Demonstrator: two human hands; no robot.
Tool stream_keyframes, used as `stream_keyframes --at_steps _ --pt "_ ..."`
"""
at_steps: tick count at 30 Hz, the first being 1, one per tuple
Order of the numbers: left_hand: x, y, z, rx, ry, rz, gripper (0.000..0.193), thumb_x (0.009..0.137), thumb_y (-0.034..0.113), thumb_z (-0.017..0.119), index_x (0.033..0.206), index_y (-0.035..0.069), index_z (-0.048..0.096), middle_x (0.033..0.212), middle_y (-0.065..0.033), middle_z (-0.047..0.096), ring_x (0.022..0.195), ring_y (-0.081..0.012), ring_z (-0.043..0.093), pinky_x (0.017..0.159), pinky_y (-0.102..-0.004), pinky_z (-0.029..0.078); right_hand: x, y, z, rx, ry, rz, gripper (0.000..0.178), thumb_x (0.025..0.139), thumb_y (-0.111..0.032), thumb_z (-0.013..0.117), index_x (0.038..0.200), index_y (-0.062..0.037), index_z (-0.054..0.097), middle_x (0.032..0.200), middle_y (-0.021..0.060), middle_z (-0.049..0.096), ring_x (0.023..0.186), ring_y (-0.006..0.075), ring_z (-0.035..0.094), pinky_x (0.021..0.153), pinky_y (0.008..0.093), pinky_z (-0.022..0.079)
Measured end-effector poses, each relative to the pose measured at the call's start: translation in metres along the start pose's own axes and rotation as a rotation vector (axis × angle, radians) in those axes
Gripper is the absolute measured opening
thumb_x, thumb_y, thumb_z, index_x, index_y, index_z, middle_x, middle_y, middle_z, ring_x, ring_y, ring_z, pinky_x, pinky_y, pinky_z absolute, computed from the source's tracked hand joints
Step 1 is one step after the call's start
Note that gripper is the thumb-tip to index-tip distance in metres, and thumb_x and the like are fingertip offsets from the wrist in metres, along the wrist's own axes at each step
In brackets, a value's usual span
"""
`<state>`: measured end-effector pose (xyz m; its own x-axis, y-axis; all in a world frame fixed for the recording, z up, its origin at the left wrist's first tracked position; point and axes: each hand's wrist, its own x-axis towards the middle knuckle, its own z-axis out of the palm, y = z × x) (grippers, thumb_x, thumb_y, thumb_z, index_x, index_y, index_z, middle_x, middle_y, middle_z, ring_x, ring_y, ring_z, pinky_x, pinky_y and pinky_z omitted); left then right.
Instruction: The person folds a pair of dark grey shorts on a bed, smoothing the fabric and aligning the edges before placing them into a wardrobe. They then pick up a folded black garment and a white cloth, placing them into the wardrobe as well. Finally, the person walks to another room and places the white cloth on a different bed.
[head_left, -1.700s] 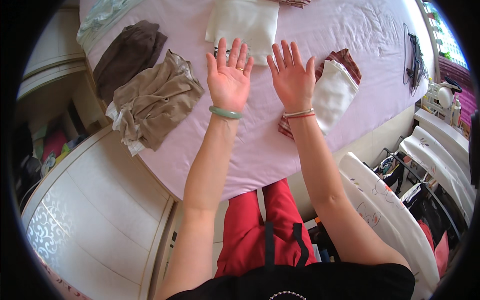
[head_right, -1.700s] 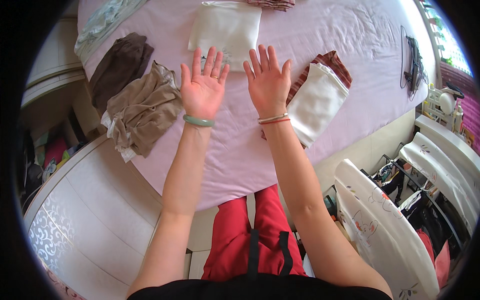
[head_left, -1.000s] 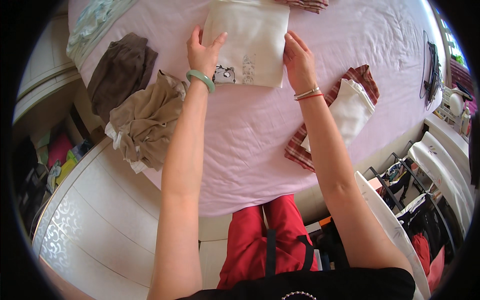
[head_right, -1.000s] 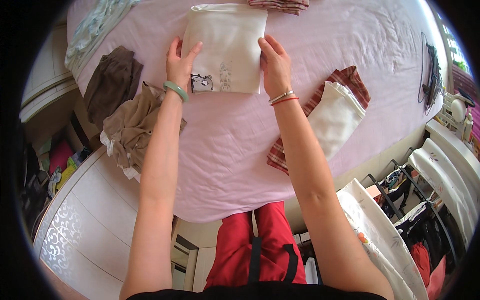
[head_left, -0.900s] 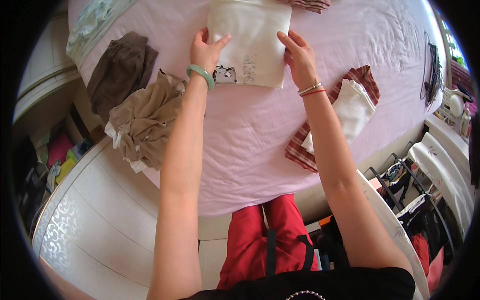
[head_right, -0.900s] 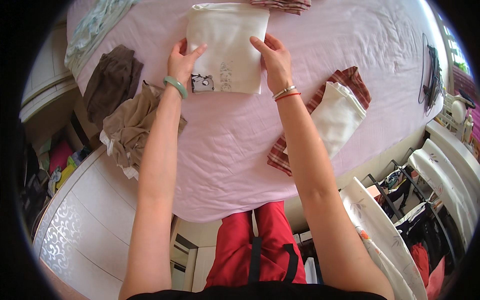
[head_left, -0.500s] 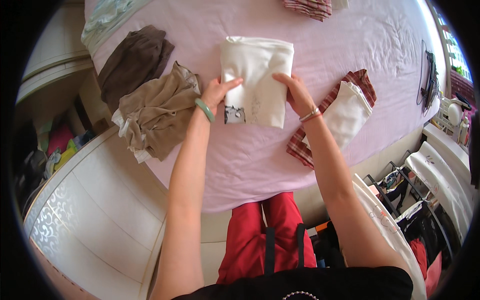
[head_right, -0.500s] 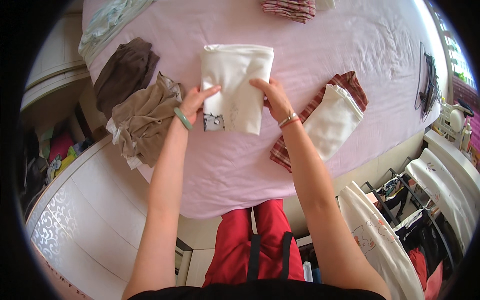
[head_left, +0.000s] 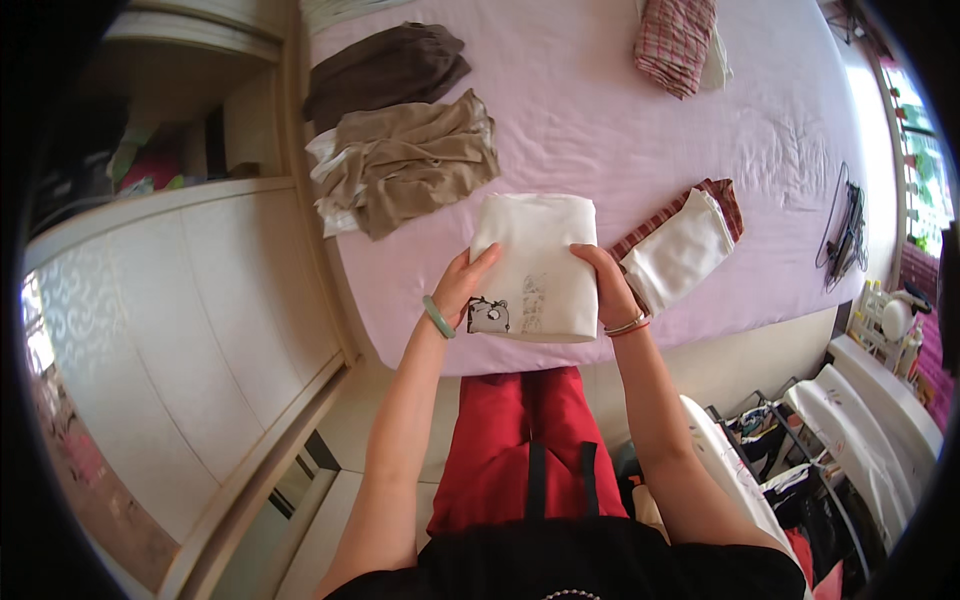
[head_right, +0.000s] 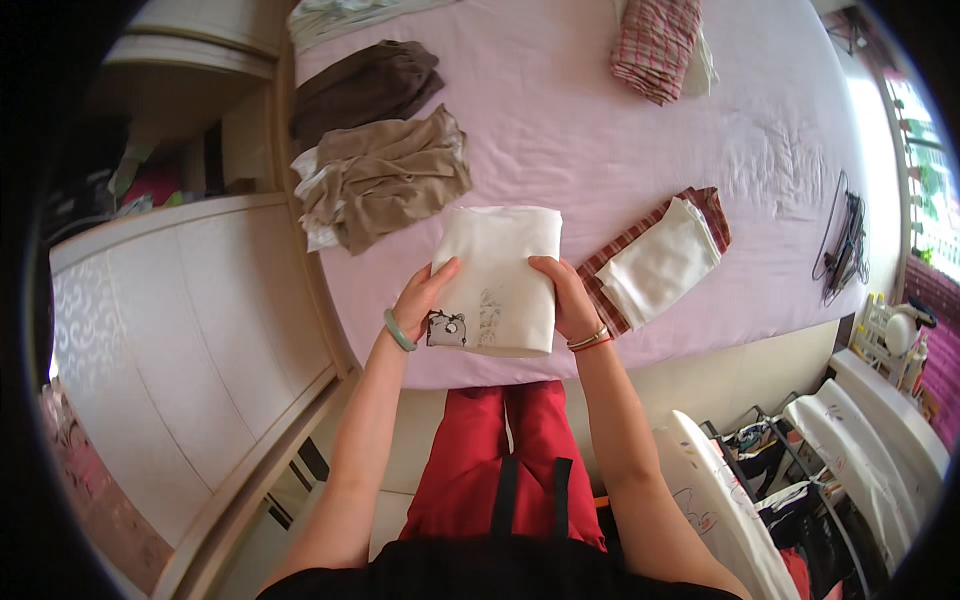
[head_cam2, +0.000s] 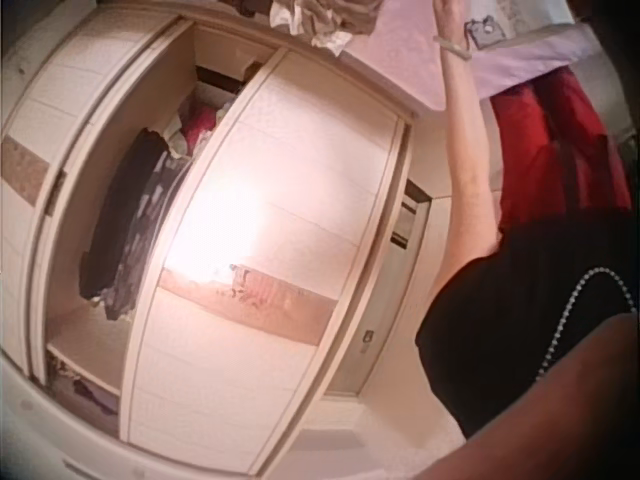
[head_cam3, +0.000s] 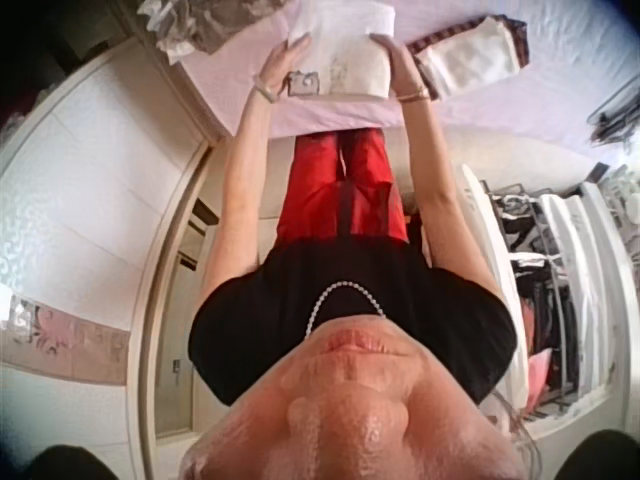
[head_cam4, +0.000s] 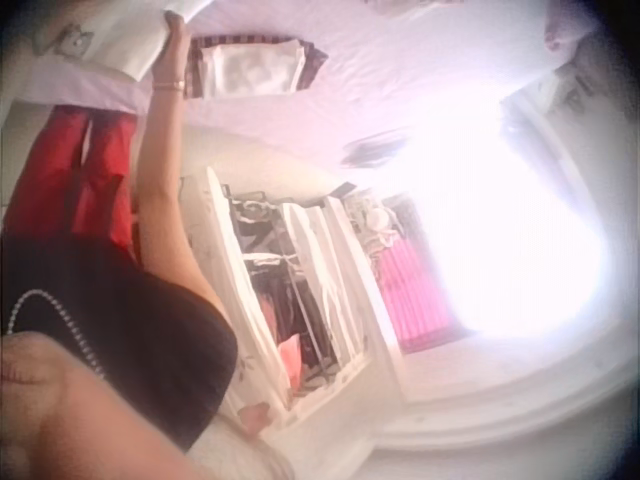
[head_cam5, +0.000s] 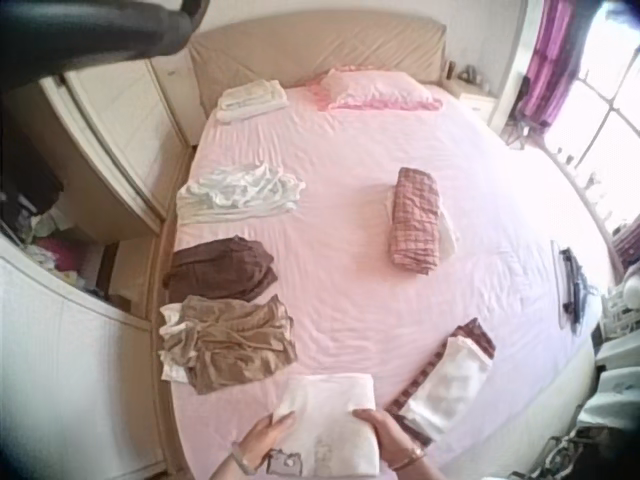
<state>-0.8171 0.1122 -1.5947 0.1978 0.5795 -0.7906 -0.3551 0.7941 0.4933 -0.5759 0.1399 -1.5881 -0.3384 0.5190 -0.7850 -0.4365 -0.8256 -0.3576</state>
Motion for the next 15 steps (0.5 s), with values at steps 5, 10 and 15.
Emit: stream_keyframes --at_steps 5,10,15 --pt "-0.103 0.018 0.011 -0.152 0.076 0.177 0.05 0.1 0.034 0.059 0.137 0.001 0.051 0.126 -0.0048 0.062 0.112 -0.0143 0.06 0.095 -0.0302 0.048 -0.068 -0.019 0.064 -0.15 -0.143 -0.062 0.033 0.093 -0.021 0.06 0.117 0.0009 0.058 0.102 0.01 0.065 0.091 0.0171 0.064 0.076 0.0324 0.055" --pt "-0.197 0.003 -0.004 -0.503 -0.269 0.541 0.073 0.101 0.057 0.042 0.148 0.002 0.038 0.142 -0.0104 0.052 0.126 -0.0224 0.054 0.106 -0.039 0.044 -0.109 -0.024 0.099 -0.482 -0.361 -0.194 0.035 0.093 -0.019 0.058 0.122 0.0015 0.057 0.105 0.0104 0.066 0.093 0.0168 0.065 0.079 0.032 0.055" --pt "-0.226 0.006 -0.003 -0.993 -0.408 0.713 0.076 0.1 0.066 0.032 0.153 0.012 0.033 0.149 -0.0082 0.047 0.133 -0.0258 0.049 0.11 -0.0425 0.042 -0.177 -0.034 0.182 -0.299 -0.573 -0.015 0.035 0.093 -0.019 0.057 0.121 0.0027 0.059 0.106 0.0094 0.068 0.092 0.0152 0.066 0.08 0.029 0.055"
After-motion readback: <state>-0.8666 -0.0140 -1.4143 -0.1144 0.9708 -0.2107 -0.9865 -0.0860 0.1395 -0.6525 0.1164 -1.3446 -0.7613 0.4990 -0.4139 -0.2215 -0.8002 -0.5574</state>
